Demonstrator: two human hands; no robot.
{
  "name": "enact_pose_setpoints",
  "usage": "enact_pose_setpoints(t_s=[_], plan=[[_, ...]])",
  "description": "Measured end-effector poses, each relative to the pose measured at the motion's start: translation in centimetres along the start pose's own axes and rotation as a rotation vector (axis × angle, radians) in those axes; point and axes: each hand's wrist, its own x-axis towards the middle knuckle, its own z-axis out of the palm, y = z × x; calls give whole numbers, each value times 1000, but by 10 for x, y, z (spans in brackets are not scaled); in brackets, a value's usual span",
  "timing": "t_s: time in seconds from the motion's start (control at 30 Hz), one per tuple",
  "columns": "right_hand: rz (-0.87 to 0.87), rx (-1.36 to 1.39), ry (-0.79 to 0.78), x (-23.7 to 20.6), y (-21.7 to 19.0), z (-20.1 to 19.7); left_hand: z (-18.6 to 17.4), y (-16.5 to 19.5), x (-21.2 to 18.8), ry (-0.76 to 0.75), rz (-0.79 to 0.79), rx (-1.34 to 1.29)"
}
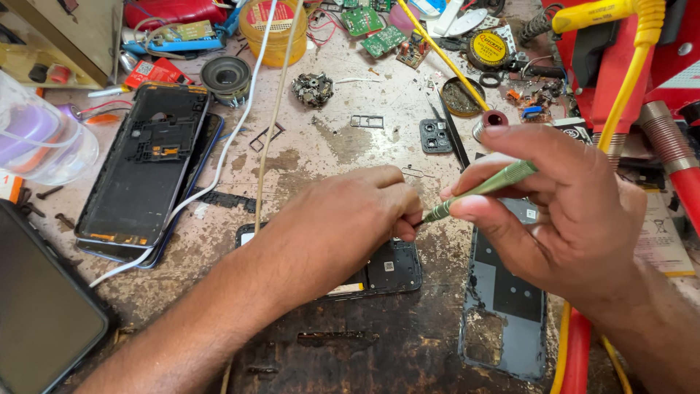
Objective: The person disassembles a smartphone by removing screws and prying open the case, then reassembles it by reconnecting internal components and securing the back cover. The device is powered on to confirm functionality before further disassembly of the camera module.
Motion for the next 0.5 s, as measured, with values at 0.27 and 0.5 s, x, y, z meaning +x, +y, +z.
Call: enact_pose_setpoints(t_s=[0.27,0.5], plan=[[22,-129,-101,-6,1,7,1,-11,-5,-183,7,-149],[53,-149,-100,-9,8,7,11,-16,-8,-50,119,-151]])
